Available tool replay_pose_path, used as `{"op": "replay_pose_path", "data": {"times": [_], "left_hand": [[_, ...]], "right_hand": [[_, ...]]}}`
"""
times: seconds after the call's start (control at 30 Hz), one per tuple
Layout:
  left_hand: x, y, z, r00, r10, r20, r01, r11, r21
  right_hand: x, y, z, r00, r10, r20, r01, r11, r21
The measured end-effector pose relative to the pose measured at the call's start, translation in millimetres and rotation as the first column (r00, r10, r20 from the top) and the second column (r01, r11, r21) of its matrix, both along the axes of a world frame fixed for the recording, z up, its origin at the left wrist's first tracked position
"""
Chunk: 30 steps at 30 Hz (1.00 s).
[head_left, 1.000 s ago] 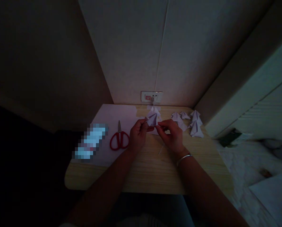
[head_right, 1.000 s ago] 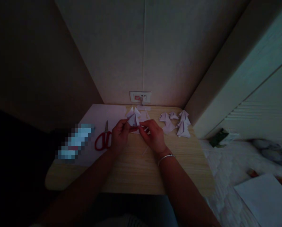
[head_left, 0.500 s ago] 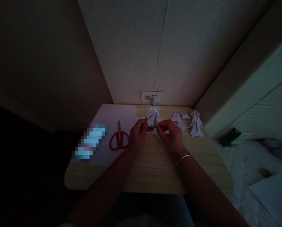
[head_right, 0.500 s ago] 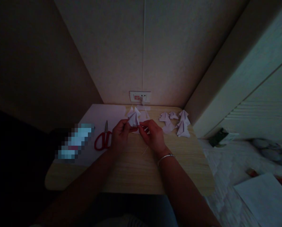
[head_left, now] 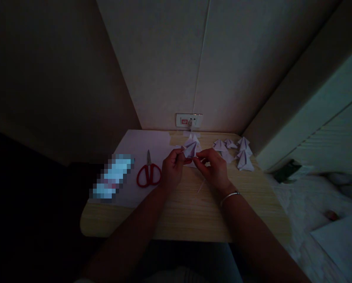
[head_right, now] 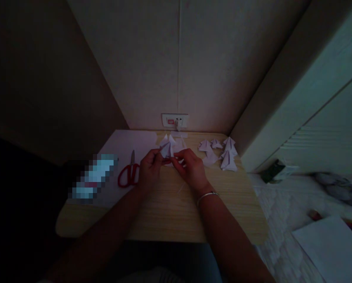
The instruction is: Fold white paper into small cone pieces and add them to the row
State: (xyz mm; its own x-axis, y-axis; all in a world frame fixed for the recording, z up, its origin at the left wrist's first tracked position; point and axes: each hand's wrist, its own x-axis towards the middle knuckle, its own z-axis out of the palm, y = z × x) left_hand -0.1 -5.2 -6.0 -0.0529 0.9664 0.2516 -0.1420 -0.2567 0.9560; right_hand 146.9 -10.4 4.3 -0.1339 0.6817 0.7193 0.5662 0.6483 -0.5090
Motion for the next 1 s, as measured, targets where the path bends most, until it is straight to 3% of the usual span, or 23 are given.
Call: {"op": "replay_pose_path", "data": {"times": [0.17, 0.47, 0.7, 1.0], "left_hand": [[2, -2, 1.1, 0.999, -0.049, 0.008, 0.049, 0.999, -0.002], [2, -3, 4.4, 0.956, -0.17, 0.241, 0.177, 0.984, -0.008], [4, 0, 5.4, 0.966, -0.079, 0.248, 0.113, 0.986, -0.126], [5, -3, 10.3, 0.915, -0.123, 0.383, 0.209, 0.959, -0.19]], "right_hand": [[1, 1, -0.6, 1.0, -0.008, -0.003, 0.008, 0.999, -0.041], [-1, 1, -2.0, 0.999, -0.015, -0.044, 0.011, 0.996, -0.087], [-1, 0, 2.1, 0.999, 0.052, 0.001, -0.051, 0.995, -0.088], [2, 0, 2.8, 0.996, 0.011, 0.091, -0.008, 0.999, -0.032]]}}
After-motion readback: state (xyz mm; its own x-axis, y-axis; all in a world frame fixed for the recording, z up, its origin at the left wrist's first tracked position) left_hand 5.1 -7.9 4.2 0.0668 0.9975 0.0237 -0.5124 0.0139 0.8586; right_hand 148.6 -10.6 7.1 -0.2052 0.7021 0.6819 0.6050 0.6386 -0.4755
